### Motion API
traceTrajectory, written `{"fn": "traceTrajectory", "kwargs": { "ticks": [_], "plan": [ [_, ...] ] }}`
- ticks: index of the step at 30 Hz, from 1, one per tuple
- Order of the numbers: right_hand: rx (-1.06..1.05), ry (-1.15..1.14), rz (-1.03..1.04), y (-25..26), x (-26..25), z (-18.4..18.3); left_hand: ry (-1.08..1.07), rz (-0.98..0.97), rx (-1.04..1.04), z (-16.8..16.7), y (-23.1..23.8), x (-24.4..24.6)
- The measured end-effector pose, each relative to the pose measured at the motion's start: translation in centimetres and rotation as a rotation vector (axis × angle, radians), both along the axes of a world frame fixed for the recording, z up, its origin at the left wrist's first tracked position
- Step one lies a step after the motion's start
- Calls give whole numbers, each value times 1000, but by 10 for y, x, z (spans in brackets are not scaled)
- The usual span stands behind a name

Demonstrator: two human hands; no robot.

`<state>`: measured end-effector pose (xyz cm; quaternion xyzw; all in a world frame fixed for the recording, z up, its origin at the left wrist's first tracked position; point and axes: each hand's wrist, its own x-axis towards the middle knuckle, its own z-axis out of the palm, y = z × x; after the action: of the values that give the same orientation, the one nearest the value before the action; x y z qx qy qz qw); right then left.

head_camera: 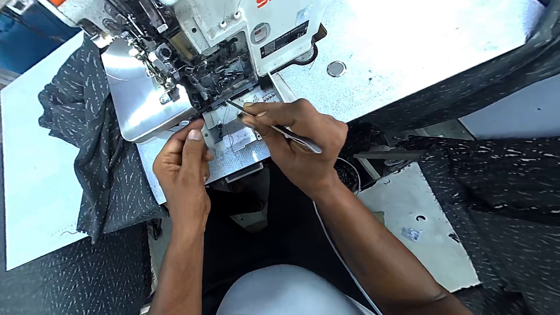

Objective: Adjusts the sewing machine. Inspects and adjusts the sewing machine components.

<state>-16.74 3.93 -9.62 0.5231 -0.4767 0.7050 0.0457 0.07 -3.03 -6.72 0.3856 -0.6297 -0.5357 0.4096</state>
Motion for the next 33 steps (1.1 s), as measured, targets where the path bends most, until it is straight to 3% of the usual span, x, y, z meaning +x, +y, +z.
{"fn": "traceTrajectory", "kwargs": {
  "ticks": [7,25,28,33],
  "plan": [
    [-22,-39,54,15,3,1,212,-56,399,17,4,-29],
    [-15,41,17,15,3,1,308,134,481,10,10,-39],
    [15,142,-64,5,2,1,224,176,344,7,14,-30],
    [80,237,-148,-12,7,-6,-166,103,-205,-9,14,-4]
  ]
}}
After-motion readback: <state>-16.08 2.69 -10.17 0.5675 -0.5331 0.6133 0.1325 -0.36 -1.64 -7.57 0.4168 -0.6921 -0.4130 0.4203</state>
